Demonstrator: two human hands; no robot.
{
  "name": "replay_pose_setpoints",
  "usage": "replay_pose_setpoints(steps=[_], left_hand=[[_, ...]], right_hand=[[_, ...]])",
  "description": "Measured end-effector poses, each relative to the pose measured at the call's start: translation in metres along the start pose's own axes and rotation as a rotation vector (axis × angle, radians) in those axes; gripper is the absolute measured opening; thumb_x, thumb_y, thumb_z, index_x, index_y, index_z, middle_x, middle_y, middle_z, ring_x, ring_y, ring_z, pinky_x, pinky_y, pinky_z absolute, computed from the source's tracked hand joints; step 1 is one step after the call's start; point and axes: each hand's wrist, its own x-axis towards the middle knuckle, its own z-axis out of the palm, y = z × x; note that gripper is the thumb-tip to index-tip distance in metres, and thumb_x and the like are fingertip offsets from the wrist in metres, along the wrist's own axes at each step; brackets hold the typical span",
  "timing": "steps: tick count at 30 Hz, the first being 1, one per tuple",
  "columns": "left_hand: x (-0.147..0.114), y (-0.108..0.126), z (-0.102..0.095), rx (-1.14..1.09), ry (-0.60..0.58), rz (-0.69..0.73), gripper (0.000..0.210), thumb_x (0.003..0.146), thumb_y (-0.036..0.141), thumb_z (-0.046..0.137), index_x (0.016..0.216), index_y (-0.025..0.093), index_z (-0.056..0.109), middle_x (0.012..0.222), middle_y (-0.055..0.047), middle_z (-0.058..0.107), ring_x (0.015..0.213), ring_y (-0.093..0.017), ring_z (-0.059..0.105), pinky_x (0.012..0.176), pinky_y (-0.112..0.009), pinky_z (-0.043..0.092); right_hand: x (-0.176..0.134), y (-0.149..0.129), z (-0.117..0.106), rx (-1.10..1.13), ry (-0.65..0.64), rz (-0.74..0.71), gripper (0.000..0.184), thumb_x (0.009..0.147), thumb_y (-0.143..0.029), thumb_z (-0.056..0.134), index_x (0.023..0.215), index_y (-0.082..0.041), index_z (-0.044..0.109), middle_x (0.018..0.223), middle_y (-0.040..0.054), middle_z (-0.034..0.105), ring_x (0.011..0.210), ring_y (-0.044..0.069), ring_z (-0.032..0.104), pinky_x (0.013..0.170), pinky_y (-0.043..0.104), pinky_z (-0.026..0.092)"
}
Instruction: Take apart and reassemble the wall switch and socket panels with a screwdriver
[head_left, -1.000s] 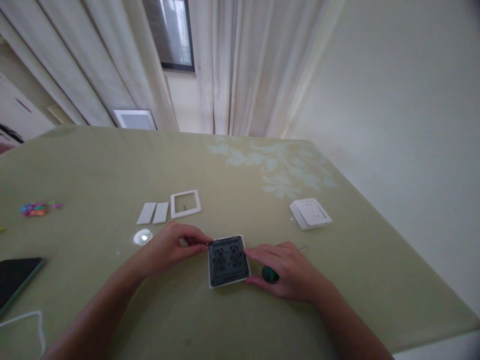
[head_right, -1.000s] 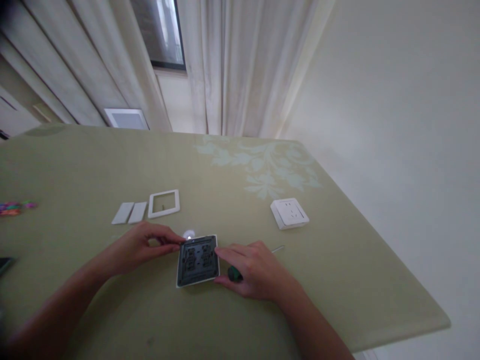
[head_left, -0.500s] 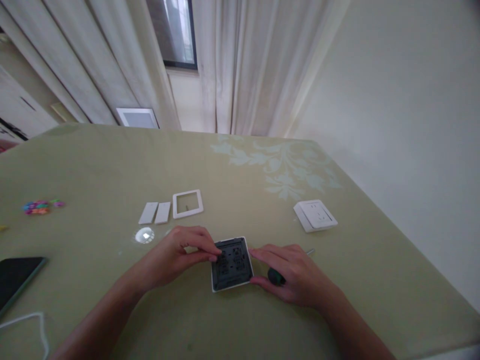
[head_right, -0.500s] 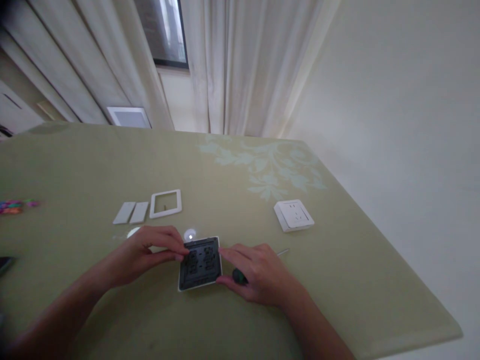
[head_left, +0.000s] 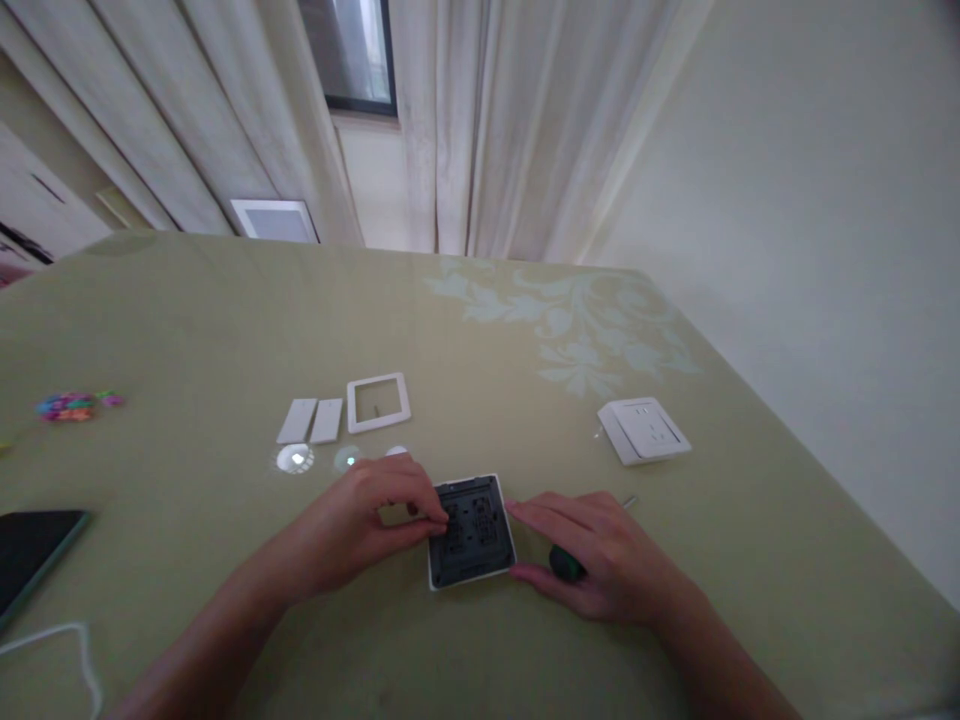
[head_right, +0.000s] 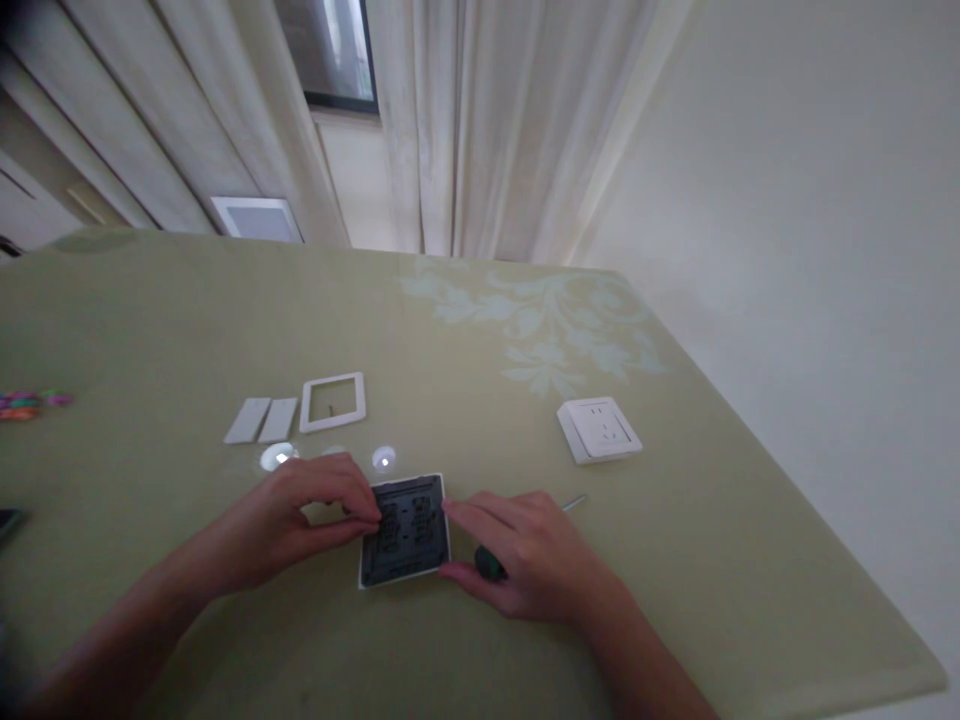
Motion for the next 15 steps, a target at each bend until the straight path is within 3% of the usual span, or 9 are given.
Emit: replay_pose_setpoints(steps=[8,15], left_hand=[[-0.0018,0.0047,-0.0001,0.078,-0.075,-0.035,0.011,0.101,0.025,0.073,0.091,0.024,0.078,0.096,-0.002,0.075,0.09,-0.016,0.07,0.079,-0.027,0.052],[-0.0041,0.005,-0.0008,0.04,-0.141,-0.091,0.01,0.1,0.032,0.076,0.093,0.026,0.079,0.104,-0.002,0.072,0.094,-0.016,0.069,0.082,-0.027,0.053]], right_hand=[[-0.0018,0.0013,0.0002,0.026,-0.031,0.019,0.044,0.108,-0.05,0.059,0.136,-0.018,0.068,0.116,0.0101,0.083,0.096,0.021,0.081,0.074,0.033,0.056],[-0.001,0.0013,-0.0014,0.025,-0.021,0.013,0.043,0.11,-0.051,0.056,0.135,-0.018,0.067,0.113,0.0091,0.083,0.094,0.02,0.08,0.073,0.032,0.053]])
